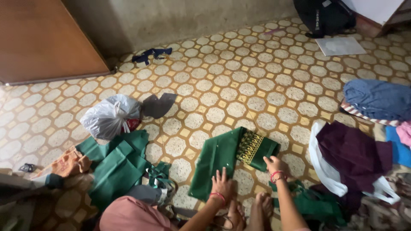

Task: The person sits on the floor and organizes several pieces of green and purple fabric. They unfold a large green fabric with a gold border, place a smaller green piece on top, and use scissors to cut the larger fabric along the edge of the smaller piece.

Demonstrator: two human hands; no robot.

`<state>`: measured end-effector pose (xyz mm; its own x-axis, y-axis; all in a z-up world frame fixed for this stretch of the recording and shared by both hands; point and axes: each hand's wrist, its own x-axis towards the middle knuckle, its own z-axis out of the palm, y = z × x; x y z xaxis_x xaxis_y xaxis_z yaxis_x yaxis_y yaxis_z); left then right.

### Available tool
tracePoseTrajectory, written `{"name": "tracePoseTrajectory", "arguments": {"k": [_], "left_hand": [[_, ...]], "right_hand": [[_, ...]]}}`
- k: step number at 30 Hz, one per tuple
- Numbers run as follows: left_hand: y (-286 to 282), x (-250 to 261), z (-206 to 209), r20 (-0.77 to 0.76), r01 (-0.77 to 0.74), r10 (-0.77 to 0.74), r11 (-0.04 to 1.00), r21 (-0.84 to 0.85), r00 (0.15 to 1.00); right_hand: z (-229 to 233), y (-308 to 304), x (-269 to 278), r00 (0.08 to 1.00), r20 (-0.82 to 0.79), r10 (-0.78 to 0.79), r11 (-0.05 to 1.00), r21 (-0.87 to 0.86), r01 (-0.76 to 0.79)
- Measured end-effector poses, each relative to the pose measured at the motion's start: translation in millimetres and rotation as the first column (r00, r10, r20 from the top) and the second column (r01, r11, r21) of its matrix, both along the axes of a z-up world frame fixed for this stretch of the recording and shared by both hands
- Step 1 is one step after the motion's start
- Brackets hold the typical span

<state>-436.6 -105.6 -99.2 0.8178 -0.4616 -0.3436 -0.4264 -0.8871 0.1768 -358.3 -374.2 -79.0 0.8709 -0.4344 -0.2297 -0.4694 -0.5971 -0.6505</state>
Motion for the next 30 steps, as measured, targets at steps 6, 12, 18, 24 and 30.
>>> {"name": "tracePoseTrajectory", "arguments": {"k": [6,12,18,24,30], "left_hand": [[74,80,6,0.015,0.011,-0.012,0.999,0.046,1.000],[138,279,174,0.495,-0.058,0.203,0.954,-0.293,0.845],[96,272,236,0.723,-0.155,0.373,0.923,-0.351,0.581],[111,185,67,0.158,-0.236,0.534,0.595,-0.768,0.831],[126,106,-1,-0.015,-0.568,0.668,0.620,-0.542,0.744]], "right_hand": [[-12,-24,7,0.912,0.389,-0.133,0.987,0.139,0.085],[49,-14,24,0.561,0.668,-0.488,0.690,0.689,-0.220],[66,75,5,0.527,0.805,-0.272,0.866,0.443,-0.230],[25,158,-30,0.350,-0.194,0.916,0.353,-0.022,-0.935],[-9,147,-37,0.548,-0.230,0.804,0.574,0.062,-0.816]]}}
